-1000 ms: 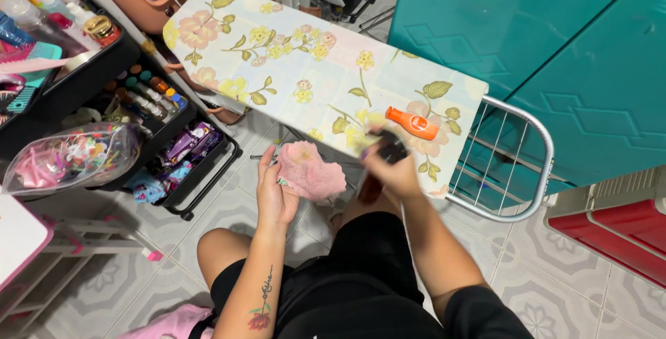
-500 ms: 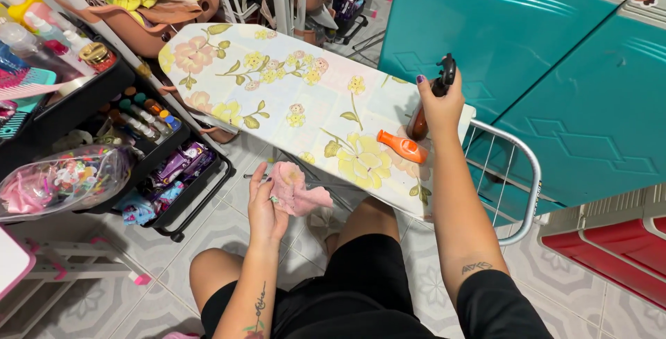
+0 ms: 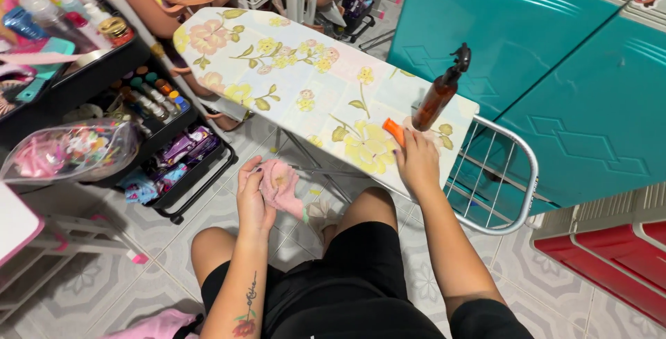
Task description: The person sits on the floor and transfers colored pencils from a clear container onto an ironing board, arranging them by color. They then place the container back on the board, pick up a spray bottle and a cloth, and move to a nearby wardrobe to hang a dark garment on a hanger.
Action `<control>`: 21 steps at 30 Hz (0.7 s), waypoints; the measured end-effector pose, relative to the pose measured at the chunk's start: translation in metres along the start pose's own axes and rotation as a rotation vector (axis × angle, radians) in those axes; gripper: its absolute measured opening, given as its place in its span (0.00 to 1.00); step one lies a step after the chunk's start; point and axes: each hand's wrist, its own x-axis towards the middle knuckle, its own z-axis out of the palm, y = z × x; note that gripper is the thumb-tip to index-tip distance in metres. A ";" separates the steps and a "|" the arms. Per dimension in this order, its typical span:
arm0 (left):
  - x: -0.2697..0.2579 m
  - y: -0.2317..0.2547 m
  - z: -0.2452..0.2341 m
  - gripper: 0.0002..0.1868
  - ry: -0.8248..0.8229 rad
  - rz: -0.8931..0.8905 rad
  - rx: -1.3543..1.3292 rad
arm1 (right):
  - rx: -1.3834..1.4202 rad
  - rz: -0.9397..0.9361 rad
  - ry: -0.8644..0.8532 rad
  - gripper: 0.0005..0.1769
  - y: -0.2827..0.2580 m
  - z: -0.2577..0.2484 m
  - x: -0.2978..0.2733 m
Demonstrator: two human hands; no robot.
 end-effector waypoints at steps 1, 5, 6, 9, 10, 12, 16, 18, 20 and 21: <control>-0.005 0.008 -0.004 0.17 -0.011 0.026 0.004 | 0.027 0.053 -0.047 0.28 -0.005 -0.002 -0.006; -0.019 0.031 -0.017 0.12 -0.039 0.116 0.042 | 0.693 0.421 -0.110 0.24 -0.016 -0.005 -0.044; -0.021 0.033 -0.021 0.12 -0.051 0.134 0.049 | 1.003 0.549 -0.101 0.24 -0.019 -0.005 -0.050; -0.023 0.034 -0.026 0.11 -0.064 0.155 0.098 | 1.223 0.682 -0.143 0.24 -0.028 0.001 -0.050; -0.024 0.035 -0.025 0.11 -0.055 0.141 0.132 | 1.295 0.734 -0.158 0.24 -0.034 0.000 -0.049; -0.024 0.041 -0.025 0.12 -0.023 0.087 0.198 | 1.438 0.848 -0.186 0.24 -0.049 -0.002 -0.041; -0.013 0.064 -0.034 0.14 0.021 0.075 0.318 | 0.540 0.153 -0.021 0.26 -0.061 -0.003 0.010; -0.001 0.066 -0.036 0.14 0.023 0.110 0.353 | 0.348 0.043 0.040 0.26 -0.058 0.009 0.041; 0.014 0.063 -0.032 0.14 0.025 0.108 0.370 | 0.241 0.075 0.009 0.27 -0.059 0.029 0.059; 0.022 0.059 -0.027 0.15 -0.004 0.093 0.383 | 0.186 0.091 -0.006 0.28 -0.057 0.038 0.066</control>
